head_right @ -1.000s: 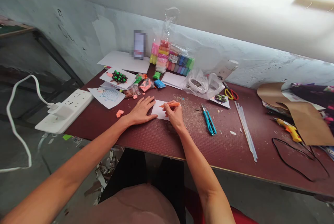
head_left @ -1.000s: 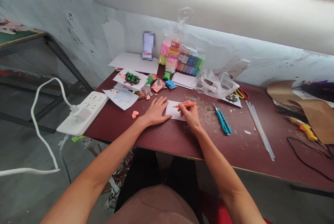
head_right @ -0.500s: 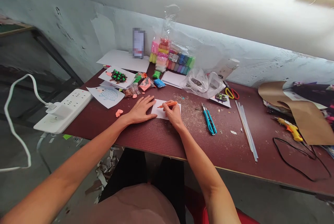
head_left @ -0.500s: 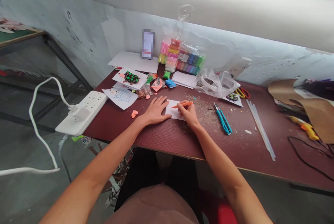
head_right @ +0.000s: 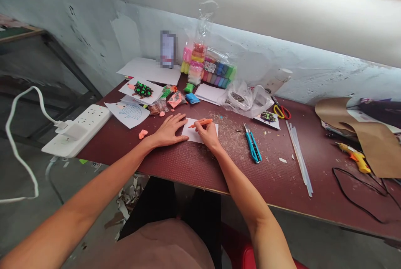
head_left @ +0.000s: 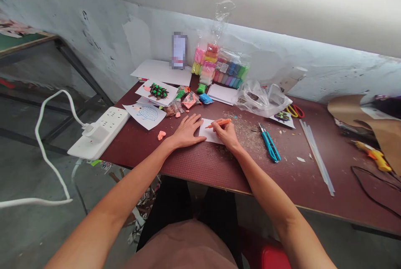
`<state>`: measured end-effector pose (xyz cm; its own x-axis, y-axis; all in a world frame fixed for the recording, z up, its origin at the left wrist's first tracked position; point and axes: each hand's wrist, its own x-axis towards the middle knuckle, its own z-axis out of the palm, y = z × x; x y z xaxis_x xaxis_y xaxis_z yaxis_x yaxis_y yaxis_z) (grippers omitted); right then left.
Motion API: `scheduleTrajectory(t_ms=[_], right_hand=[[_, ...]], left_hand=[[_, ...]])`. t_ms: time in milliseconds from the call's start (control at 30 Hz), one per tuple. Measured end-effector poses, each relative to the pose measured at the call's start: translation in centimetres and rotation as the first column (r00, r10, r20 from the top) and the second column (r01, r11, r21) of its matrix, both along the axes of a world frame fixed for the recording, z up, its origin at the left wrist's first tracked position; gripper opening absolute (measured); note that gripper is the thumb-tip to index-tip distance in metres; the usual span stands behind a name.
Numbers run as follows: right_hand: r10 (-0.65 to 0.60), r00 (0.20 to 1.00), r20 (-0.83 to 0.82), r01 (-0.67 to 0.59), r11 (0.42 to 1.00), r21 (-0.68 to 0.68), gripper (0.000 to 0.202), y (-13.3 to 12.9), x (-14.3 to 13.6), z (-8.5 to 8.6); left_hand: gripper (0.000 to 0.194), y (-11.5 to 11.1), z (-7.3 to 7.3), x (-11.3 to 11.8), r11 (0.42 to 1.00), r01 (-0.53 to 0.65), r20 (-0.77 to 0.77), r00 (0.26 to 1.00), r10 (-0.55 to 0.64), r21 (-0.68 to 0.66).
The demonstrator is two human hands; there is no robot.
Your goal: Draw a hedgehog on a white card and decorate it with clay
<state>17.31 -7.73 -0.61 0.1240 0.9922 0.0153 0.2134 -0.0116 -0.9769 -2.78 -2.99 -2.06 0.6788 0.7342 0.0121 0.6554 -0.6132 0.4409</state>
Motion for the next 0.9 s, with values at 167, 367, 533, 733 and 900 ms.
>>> scheduleTrajectory(t_ms=[167,367,533,733,900], right_hand=[[0.020,0.996,0.087,-0.024,0.998,0.054,0.047,0.05,-0.03,-0.18],[0.046,0.996,0.081,-0.051,0.997,0.059,0.047,0.19,-0.09,-0.16],[0.053,0.995,0.081,-0.058,0.996,0.066,0.044,0.22,-0.09,-0.34],[0.054,0.993,0.107,-0.059,0.997,0.043,0.044,0.23,0.00,-0.14],[0.068,0.993,0.094,-0.073,0.996,0.051,0.042,0.29,0.12,0.06]], left_hand=[[0.077,0.03,0.03,-0.11,1.000,0.007,0.012,1.000,-0.007,-0.004],[0.078,-0.11,0.40,-0.15,1.000,0.006,-0.008,1.000,-0.006,-0.013],[0.077,-0.03,0.21,-0.27,1.000,0.008,-0.002,1.000,-0.008,0.000],[0.065,-0.23,0.33,-0.25,1.000,0.004,-0.003,1.000,-0.004,0.007],[0.064,-0.35,0.51,-0.17,1.000,0.001,-0.021,1.000,-0.001,0.011]])
